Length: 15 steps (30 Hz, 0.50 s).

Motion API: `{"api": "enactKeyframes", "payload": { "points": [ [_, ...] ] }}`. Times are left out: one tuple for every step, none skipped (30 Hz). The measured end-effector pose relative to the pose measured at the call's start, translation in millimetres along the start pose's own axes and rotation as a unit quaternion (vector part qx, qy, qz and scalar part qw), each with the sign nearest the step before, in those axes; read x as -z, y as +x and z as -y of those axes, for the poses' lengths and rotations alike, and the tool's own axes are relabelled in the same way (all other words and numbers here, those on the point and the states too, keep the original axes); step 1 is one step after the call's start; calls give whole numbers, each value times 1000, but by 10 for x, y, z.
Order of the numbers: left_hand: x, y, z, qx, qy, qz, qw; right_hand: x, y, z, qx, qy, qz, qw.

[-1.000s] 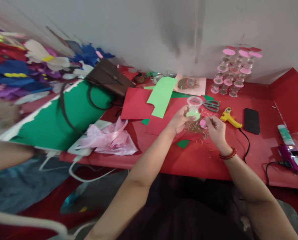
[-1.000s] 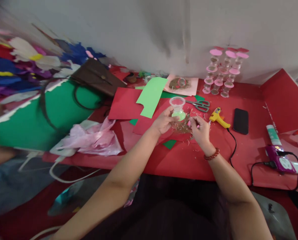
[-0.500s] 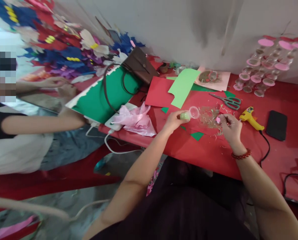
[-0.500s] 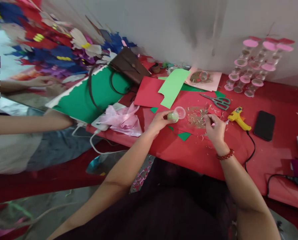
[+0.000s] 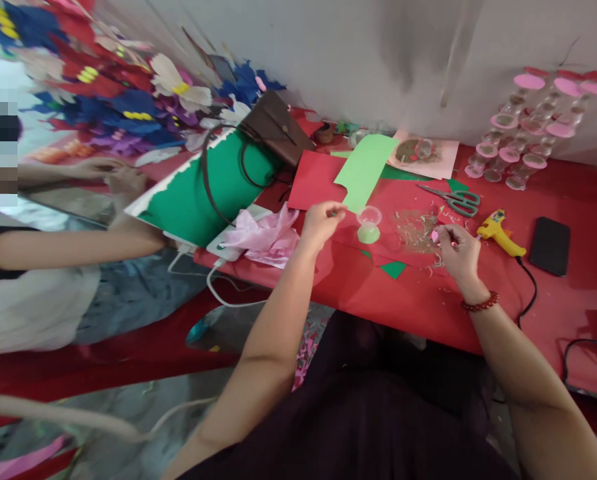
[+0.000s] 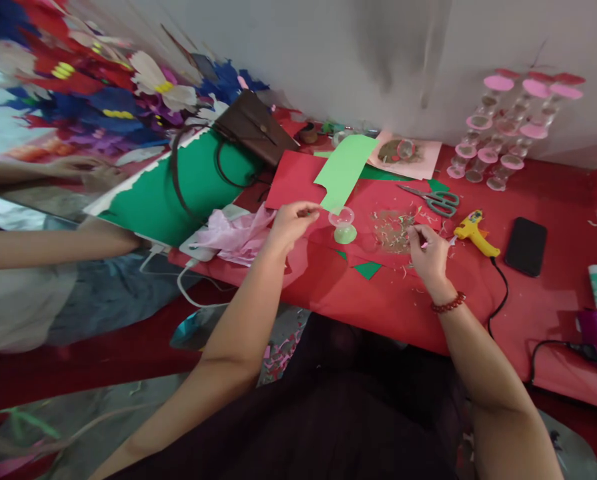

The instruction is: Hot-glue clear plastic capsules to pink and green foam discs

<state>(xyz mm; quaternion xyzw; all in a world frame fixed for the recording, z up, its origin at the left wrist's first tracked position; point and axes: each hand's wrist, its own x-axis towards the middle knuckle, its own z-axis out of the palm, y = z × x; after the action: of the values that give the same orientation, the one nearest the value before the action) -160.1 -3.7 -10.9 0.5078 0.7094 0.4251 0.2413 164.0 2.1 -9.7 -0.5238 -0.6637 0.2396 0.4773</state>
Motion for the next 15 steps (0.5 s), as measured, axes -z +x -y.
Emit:
{"api": "enactKeyframes", "payload": {
  "points": [
    [-1, 93, -30, 12, 8, -10, 1000, 8, 16, -10, 7, 5, -19, 1000],
    [-20, 188, -60, 28, 34, -15, 999, 29, 40, -25, 14, 10, -48, 999],
    [-56, 280, -86, 43, 82, -12, 996, 66, 75, -41, 21, 14, -84, 996],
    [-103, 363, -106, 54, 139, -7, 989, 119, 121, -58, 23, 13, -121, 992],
    [-156, 434, -119, 63, 191, -6, 979, 185, 179, -72, 23, 5, -155, 988],
    [-208, 493, -125, 70, 228, -14, 971, 259, 249, -81, 20, -13, -176, 984],
    [-256, 540, -122, 78, 253, -17, 964, 334, 331, -83, 14, -39, -177, 983],
    [-296, 576, -114, 87, 268, -19, 959, 402, 426, -78, 8, -72, -162, 984],
    [-326, 604, -102, 94, 277, -15, 956, 456, 532, -69, 3, -113, -133, 985],
    [-347, 624, -88, 99, 279, -7, 955, 491, 647, -58, 2, -167, -87, 982],
    [-361, 638, -75, 100, 277, 0, 956, 504, 768, -49, 1, -229, -32, 973],
    [-370, 646, -63, 100, 270, 5, 958, 498, 891, -44, -5, -295, 27, 955],
    [-376, 647, -55, 98, 261, 4, 960, 475, 1011, -48, -16, -364, 89, 927],
    [-381, 643, -51, 96, 250, -3, 963, 440, 1122, -60, -29, -422, 148, 894],
    [-388, 635, -51, 96, 240, -14, 966, 400, 1221, -80, -36, -442, 177, 879]
  ]
}}
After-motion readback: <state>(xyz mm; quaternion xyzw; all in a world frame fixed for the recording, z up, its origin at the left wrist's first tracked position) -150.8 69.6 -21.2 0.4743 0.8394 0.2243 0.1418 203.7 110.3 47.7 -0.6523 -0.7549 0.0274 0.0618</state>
